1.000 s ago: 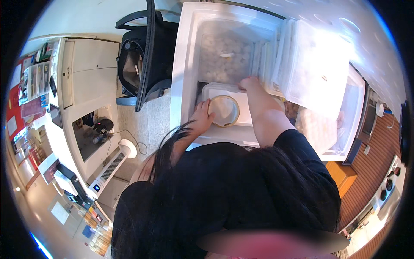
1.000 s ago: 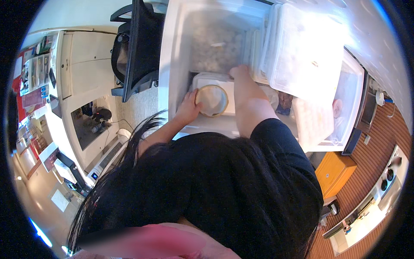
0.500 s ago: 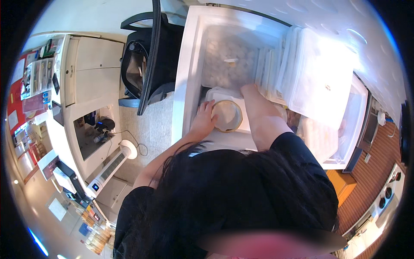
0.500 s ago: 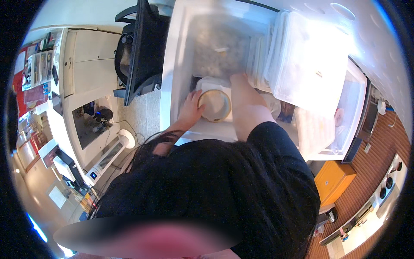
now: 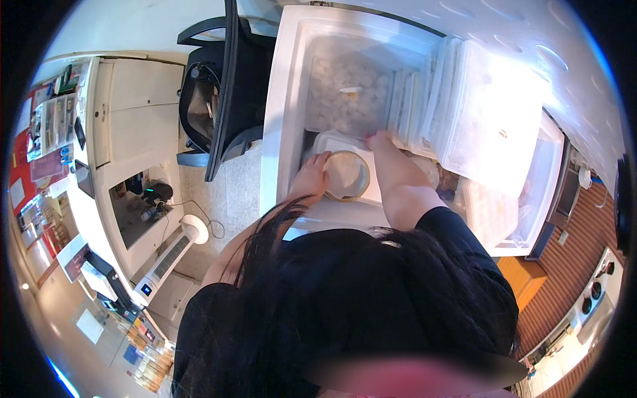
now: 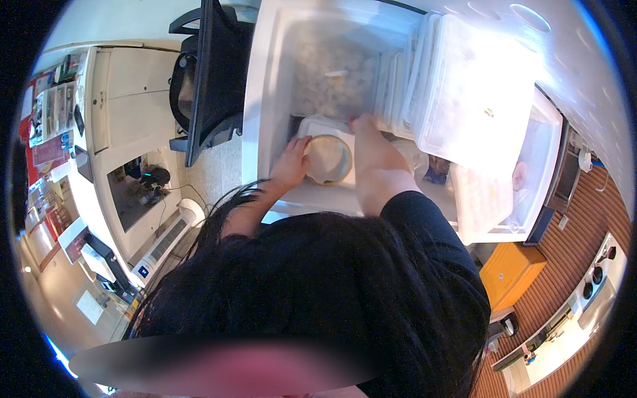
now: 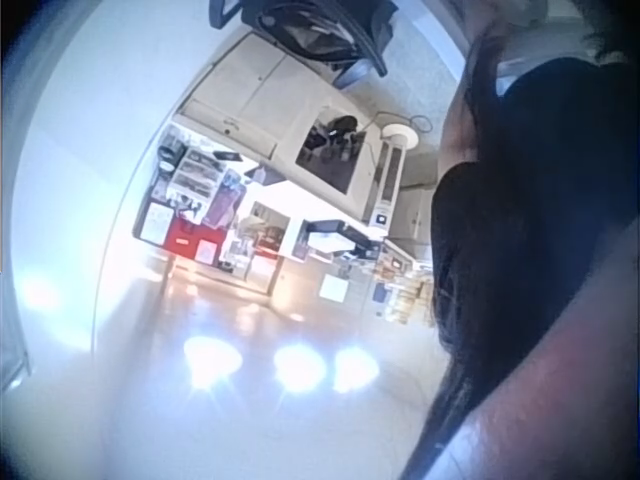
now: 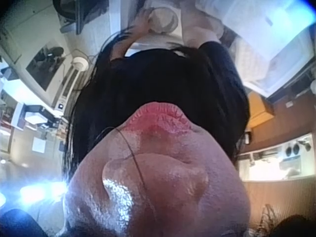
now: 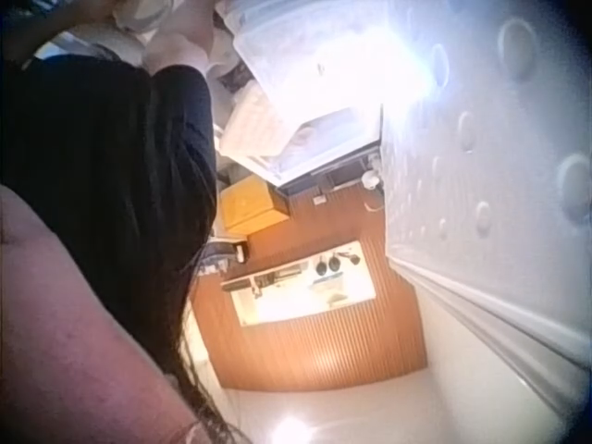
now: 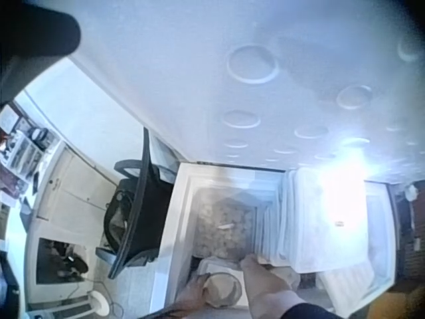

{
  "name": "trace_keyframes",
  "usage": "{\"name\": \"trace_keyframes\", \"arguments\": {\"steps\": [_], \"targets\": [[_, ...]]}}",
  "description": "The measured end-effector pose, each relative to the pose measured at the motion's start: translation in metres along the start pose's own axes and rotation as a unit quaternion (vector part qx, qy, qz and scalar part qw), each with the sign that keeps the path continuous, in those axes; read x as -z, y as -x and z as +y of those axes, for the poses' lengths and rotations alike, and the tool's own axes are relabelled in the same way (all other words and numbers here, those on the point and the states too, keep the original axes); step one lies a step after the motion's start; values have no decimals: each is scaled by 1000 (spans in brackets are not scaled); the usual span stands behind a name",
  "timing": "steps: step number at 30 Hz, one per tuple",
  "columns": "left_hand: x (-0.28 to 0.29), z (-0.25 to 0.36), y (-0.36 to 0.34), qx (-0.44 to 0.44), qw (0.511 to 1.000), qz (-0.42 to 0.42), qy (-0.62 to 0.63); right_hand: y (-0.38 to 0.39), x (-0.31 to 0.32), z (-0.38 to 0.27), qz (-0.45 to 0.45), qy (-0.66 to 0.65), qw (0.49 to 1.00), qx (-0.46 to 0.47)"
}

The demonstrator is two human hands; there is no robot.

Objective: Preparing dim sum by placing frozen dumplings and buns from a chest freezer into bamboo steamers.

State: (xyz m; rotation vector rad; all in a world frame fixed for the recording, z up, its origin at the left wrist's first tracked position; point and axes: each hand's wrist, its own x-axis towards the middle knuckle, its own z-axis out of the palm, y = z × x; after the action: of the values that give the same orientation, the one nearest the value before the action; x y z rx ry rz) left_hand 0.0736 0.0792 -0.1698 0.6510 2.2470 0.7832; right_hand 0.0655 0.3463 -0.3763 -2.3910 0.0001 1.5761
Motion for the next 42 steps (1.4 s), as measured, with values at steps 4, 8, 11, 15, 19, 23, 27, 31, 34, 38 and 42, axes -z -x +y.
{"name": "trace_keyframes", "arguments": {"steps": [4, 8, 11, 15, 19, 23, 27, 31, 34, 38, 42], "targets": [[5, 6, -7, -10, 1000, -11, 14, -46, -6, -33, -116, -105, 984, -85], [5, 14, -14, -16, 999, -43, 10, -45, -18, -45, -229, -113, 967, -16], [7, 7, -5, -13, 1000, -17, -9, -5, -1, -22, -259, -14, 965, 25], [10, 8, 5, 11, 1000, 5, -19, 69, 4, -27, -301, 86, 945, 94], [4, 14, -13, -10, 1000, -18, -13, 65, -1, -83, -489, 259, 673, 491], [-1, -1, -8, -11, 1000, 1, -19, 159, -28, -70, -506, -4, 858, 82], [0, 1, -14, -20, 999, -9, -26, 179, -9, -63, -440, 3, 895, 71], [11, 12, -11, 38, 996, -75, -32, 172, 45, -53, -440, 12, 897, 52], [7, 4, -10, 41, 996, -71, -35, 197, 99, -46, -436, 8, 900, 9], [13, 16, -15, 56, 991, -110, -44, 227, 178, -54, -424, -3, 906, -10], [-2, -9, -17, -17, 996, -62, -65, 281, 270, -51, -472, 30, 879, -58]]}}
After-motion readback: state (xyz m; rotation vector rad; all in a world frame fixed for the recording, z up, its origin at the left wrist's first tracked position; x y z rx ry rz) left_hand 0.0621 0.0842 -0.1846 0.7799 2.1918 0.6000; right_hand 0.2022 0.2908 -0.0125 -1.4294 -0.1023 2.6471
